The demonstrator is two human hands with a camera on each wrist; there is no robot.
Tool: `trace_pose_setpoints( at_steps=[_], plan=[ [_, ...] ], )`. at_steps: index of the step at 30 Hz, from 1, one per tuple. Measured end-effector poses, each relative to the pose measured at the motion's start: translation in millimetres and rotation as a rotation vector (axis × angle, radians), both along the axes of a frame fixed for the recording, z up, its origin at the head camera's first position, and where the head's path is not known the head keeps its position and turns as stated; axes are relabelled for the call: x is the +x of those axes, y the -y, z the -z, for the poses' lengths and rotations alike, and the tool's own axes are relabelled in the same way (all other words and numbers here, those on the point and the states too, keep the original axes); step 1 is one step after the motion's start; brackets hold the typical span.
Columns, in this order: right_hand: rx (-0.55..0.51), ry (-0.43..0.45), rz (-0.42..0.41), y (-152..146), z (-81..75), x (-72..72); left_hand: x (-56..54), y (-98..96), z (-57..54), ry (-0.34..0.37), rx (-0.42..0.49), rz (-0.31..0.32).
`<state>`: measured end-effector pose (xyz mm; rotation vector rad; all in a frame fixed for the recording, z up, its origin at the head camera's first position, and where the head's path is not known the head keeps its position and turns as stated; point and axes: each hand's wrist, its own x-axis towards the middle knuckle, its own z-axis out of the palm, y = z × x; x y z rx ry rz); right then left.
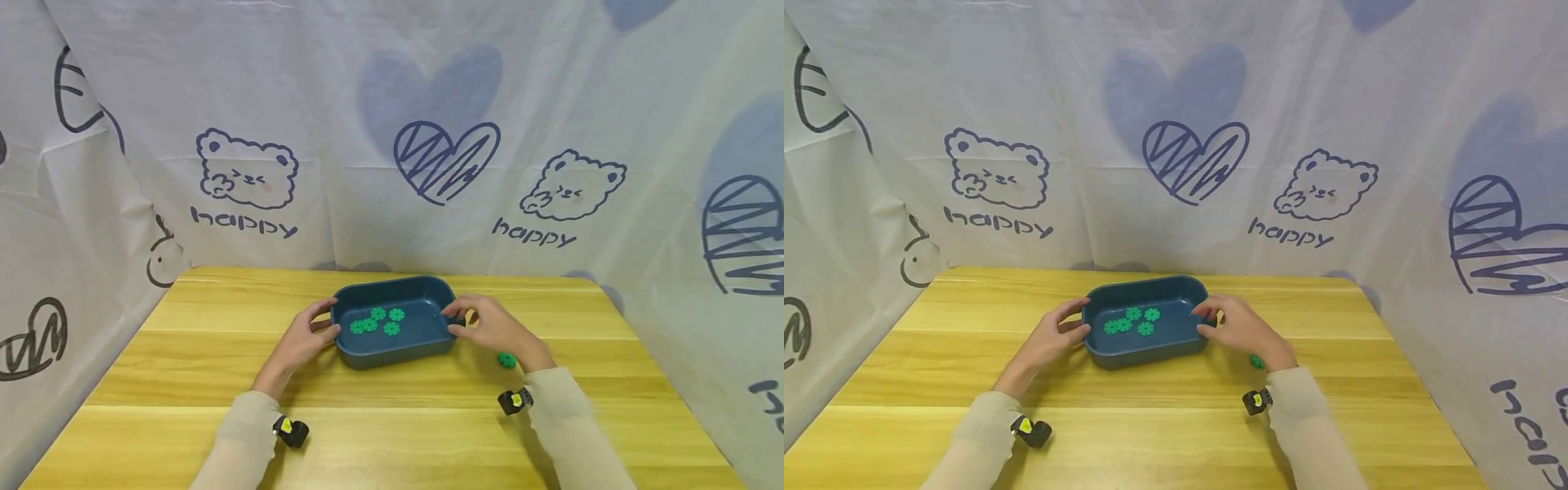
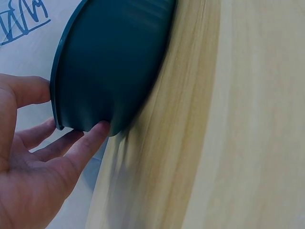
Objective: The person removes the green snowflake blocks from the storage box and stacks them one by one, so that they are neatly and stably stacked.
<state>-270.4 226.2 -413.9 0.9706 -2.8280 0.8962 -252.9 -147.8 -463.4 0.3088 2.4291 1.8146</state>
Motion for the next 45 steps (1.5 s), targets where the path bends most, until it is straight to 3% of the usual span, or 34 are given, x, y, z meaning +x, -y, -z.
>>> trace_pose_setpoints(
  at_steps=[8, 22, 32, 45],
  plan=[
    [0.006, 0.046, -0.047, 40, 9.3, -15.5, 0.1, 0.6, 3.5, -0.001, 0.026, -0.001],
    [0.108, 0.101, -0.092, 90, 30.4, -37.9, 0.0, 0.2, 1.0, -0.005, 0.024, 0.011],
    [0.147, 0.161, -0.086, 99, 40.6, -48.9, -0.1, 1.1, 2.0, -0.002, 0.029, 0.006],
    [0.157, 0.138, -0.117, 101, 39.8, -53.1, -0.9, -1.3, -0.6, 0.007, 0.031, 0.007]
  ],
)
